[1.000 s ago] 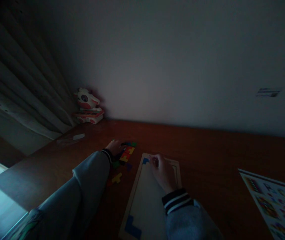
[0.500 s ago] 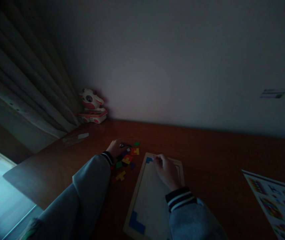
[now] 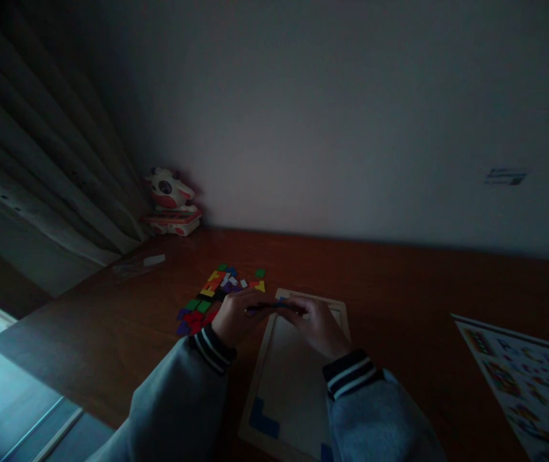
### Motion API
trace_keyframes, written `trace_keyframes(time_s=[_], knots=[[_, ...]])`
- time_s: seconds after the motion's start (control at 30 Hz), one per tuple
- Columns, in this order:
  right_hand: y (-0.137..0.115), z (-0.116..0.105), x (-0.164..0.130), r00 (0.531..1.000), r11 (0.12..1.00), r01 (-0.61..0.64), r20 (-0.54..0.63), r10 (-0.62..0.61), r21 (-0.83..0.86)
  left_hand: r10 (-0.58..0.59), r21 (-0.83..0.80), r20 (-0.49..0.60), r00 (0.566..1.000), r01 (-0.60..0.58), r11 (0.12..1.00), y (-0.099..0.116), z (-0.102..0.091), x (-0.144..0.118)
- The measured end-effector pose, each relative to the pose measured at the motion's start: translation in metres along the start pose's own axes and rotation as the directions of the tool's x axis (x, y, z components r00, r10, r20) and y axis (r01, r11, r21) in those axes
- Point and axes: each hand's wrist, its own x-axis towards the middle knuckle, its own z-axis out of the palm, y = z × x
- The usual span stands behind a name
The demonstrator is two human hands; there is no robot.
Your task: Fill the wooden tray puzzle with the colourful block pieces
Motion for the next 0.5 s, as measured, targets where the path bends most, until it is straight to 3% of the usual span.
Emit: trace_keyframes(time_s=[0.1, 0.2, 0.33, 0.43, 0.5], knots=[[0.008, -0.014, -0.007, 0.987, 0.993, -0.111, -0.113, 0.114, 0.033, -0.026, -0.007, -0.053, 0.998, 0.026, 1.000, -0.005, 0.006, -0.002], [0.021, -0.033, -0.016, 0.934, 0.980, -0.189, -0.297, 0.197, 0.057, -0.074, 0.017, -0.065, 0.995, 0.076, 0.997, -0.014, 0.007, -0.009], [0.040, -0.055, -0.031, 0.843, 0.966, -0.221, -0.471, 0.259, 0.137, -0.088, 0.215, 0.059, 0.994, 0.073, 0.974, -0.030, 0.005, -0.020], [0.048, -0.063, -0.039, 0.824, 0.976, -0.202, -0.526, 0.211, 0.076, -0.099, 0.317, 0.162, 0.982, 0.043, 0.947, -0.036, 0.008, -0.025], [0.050, -0.065, -0.042, 0.832, 0.980, -0.189, -0.541, 0.126, -0.062, -0.082, 0.311, 0.202, 0.976, 0.016, 0.950, -0.035, 0.012, -0.025]])
